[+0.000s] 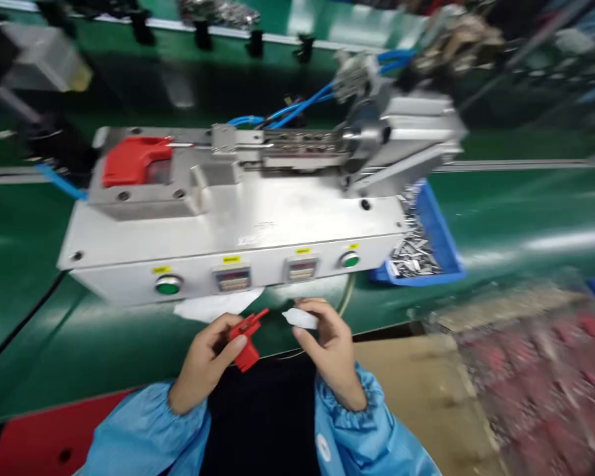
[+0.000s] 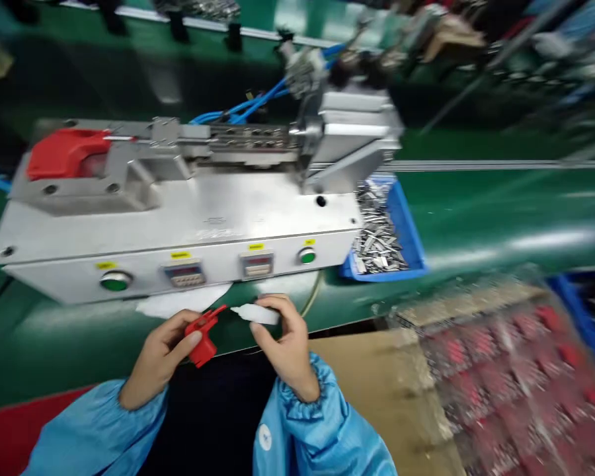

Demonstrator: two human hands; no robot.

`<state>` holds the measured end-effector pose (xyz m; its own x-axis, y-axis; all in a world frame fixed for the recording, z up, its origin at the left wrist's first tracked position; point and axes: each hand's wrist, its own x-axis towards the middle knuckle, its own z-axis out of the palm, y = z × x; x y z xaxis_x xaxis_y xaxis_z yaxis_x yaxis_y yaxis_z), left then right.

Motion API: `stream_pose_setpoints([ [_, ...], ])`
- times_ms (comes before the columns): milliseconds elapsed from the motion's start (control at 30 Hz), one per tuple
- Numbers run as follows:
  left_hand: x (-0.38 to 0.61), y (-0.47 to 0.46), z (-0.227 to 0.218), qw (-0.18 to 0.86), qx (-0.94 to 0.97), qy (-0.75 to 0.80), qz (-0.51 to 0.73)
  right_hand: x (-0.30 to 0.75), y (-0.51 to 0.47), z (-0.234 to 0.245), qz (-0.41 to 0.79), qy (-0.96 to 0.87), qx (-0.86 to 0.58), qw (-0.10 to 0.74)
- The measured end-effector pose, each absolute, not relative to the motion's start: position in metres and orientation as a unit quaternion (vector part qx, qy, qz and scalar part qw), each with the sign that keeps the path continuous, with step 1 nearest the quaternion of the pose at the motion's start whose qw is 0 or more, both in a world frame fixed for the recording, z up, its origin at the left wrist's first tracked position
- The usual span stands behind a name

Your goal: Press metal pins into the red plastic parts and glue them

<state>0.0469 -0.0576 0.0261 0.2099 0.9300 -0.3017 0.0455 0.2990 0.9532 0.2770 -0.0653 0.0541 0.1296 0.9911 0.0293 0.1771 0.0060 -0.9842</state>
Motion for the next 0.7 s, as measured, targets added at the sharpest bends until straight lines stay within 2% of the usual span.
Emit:
stream_pose_setpoints([
  [133, 0.036, -0.054, 0.016, 0.663, 0.45, 0.516, 0.305, 0.276, -0.057, 0.051, 0.369, -0.541, -0.605, 0.453],
  [267, 0.027, -0.055, 0.016, 0.687, 0.424, 0.496, 0.32, 0.278, -0.055, 0.047, 0.331, -0.571, -0.615, 0.431],
  [433, 0.017, -0.054, 0.019, 0.673, 0.419, 0.484, 0.37, 0.286, -0.052, 0.042, 0.293, -0.58, -0.641, 0.409],
  [633, 0.015, -0.057, 0.018, 0.673, 0.44, 0.477, 0.355, 0.298, -0.065, 0.053, 0.267, -0.618, -0.639, 0.372],
  [700, 0.014, -0.059, 0.019, 0.644, 0.453, 0.499, 0.361, 0.307, -0.077, 0.061, 0.26, -0.618, -0.644, 0.369],
])
